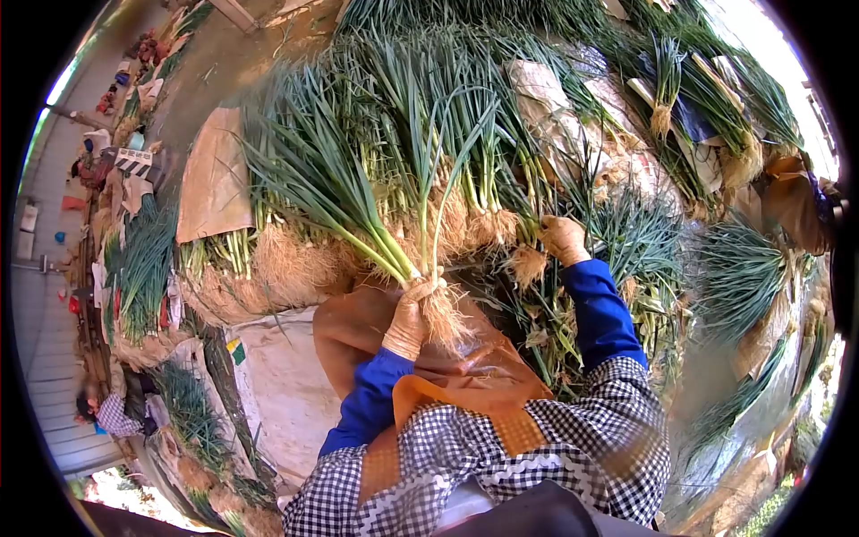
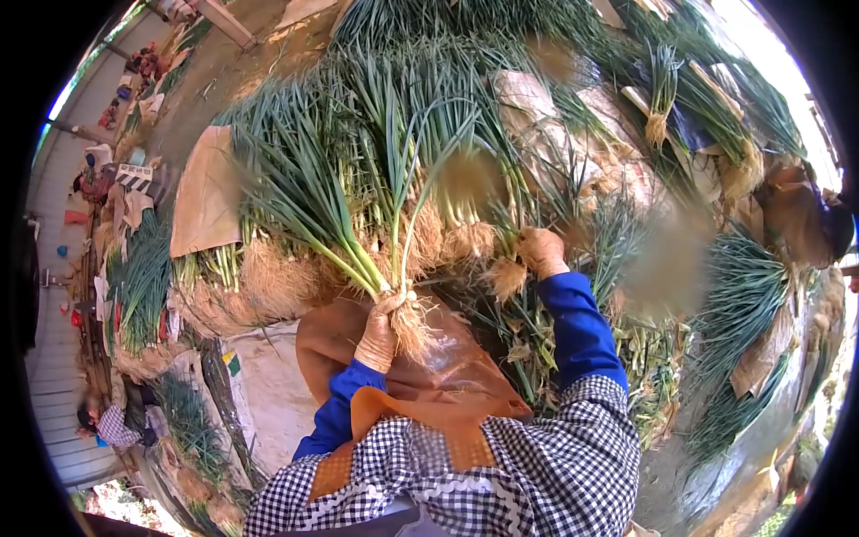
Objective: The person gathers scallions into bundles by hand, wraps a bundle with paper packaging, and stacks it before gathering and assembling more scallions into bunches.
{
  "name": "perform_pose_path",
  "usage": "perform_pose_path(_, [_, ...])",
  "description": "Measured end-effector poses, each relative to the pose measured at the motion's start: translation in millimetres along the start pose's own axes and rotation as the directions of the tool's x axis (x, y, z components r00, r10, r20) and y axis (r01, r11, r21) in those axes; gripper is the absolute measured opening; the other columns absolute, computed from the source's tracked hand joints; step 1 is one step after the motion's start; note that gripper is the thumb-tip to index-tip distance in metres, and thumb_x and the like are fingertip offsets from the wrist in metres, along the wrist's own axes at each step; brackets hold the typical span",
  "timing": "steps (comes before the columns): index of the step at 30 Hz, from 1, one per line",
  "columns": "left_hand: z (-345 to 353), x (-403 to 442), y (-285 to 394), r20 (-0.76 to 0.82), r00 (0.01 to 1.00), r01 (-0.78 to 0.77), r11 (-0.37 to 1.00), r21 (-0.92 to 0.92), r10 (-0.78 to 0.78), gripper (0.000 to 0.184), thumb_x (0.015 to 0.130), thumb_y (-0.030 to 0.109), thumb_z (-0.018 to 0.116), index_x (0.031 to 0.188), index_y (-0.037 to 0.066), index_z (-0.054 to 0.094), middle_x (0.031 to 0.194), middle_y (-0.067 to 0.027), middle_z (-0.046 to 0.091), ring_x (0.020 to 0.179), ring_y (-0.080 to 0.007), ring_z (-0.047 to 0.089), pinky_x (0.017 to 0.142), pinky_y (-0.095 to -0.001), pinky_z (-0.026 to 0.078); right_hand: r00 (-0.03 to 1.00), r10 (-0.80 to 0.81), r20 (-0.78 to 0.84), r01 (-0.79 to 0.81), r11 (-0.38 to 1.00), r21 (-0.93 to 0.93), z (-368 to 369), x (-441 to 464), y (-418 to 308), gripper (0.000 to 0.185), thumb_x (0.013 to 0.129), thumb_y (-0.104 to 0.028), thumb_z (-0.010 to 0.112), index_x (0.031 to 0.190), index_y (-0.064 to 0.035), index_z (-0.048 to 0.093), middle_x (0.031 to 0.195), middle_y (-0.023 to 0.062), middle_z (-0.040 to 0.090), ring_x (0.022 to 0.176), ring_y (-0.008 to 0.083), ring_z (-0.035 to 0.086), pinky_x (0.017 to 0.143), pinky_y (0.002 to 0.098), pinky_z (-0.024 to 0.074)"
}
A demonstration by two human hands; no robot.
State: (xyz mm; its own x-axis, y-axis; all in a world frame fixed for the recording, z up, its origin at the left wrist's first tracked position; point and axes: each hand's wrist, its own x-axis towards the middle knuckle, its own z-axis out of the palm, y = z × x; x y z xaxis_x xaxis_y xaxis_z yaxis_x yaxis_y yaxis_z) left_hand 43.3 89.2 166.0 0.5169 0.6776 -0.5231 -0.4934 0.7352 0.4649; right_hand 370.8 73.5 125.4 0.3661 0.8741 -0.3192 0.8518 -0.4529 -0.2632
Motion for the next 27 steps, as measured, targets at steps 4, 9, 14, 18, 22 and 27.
perform_pose_path(4, [-14, 6, 0, 0.153, 0.988, 0.033, 0.997, -0.068, -0.022, 0.028, 0.078, 0.007, 0.057, 0.105, -0.001, 0.052, 0.092, -0.0119, 0.059, 0.074, -0.0186, 0.059, 0.06, -0.0287, 0.051, 0.948, -0.064, -0.312, 0.211, 0.859, 0.466, -21, -43, 15, 0.022, 0.082, -0.027, 0.061, 0.077, -0.0057, 0.061, 0.056, 0.0073, 0.053, 0.049, 0.0194, 0.051, 0.048, 0.0335, 0.0392])
perform_pose_path(9, [16, 6, -60, 0.119, 0.984, 0.139, 0.989, -0.059, -0.131, 0.025, 0.077, 0.005, 0.057, 0.101, 0.002, 0.055, 0.097, -0.0131, 0.06, 0.084, -0.0249, 0.06, 0.076, -0.0345, 0.053, 0.981, -0.107, 0.164, -0.134, 0.243, 0.961, -35, -92, -25, 0.025, 0.087, -0.03, 0.057, 0.083, -0.0057, 0.062, 0.061, -0.005, 0.053, 0.046, 0.003, 0.041, 0.043, 0.0185, 0.0323])
perform_pose_path(14, [20, 1, -116, 0.041, 0.951, 0.307, 0.952, -0.001, -0.307, 0.016, 0.077, 0.0, 0.059, 0.092, 0.004, 0.057, 0.085, -0.0051, 0.06, 0.079, -0.0174, 0.06, 0.073, -0.0308, 0.051, 0.819, -0.322, -0.475, 0.446, 0.878, 0.175, 51, -112, -56, 0.015, 0.081, -0.011, 0.057, 0.067, -0.0097, 0.054, 0.06, 0.0004, 0.051, 0.052, 0.0179, 0.049, 0.049, 0.0288, 0.0416])
perform_pose_path(18, [13, 3, -96, -0.101, 0.975, 0.186, 0.975, -0.118, -0.199, 0.021, 0.078, -0.002, 0.055, 0.099, 0.001, 0.055, 0.085, -0.008, 0.06, 0.077, -0.0191, 0.06, 0.069, -0.0268, 0.051, 0.96, -0.229, -0.16, 0.277, 0.714, 0.643, 4, -167, -44, 0.029, 0.084, -0.027, 0.057, 0.063, -0.0091, 0.049, 0.062, 0.0021, 0.054, 0.057, 0.0186, 0.053, 0.05, 0.0298, 0.0416])
perform_pose_path(22, [-6, 2, -89, 0.183, 0.957, 0.262, 0.942, -0.208, -0.226, 0.023, 0.077, 0.003, 0.057, 0.1, 0.002, 0.052, 0.082, -0.0071, 0.052, 0.071, -0.0168, 0.054, 0.062, -0.0295, 0.05, 0.962, 0.101, 0.255, -0.086, 0.994, -0.069, 2, -157, 50, 0.038, 0.083, -0.045, 0.054, 0.076, -0.0086, 0.06, 0.074, 0.0089, 0.063, 0.069, 0.0241, 0.061, 0.059, 0.0335, 0.0475])
perform_pose_path(27, [-2, -3, -83, 0.28, 0.922, 0.322, 0.931, -0.171, -0.268, 0.029, 0.078, 0.008, 0.058, 0.105, 0.001, 0.051, 0.081, -0.0059, 0.048, 0.068, -0.0161, 0.048, 0.056, -0.0273, 0.045, 0.914, -0.034, 0.404, -0.3, 0.614, 0.73, -8, -122, -50, 0.051, 0.09, -0.047, 0.043, 0.12, -0.0065, 0.051, 0.086, 0.0051, 0.064, 0.067, 0.0162, 0.057, 0.061, 0.0287, 0.0457])
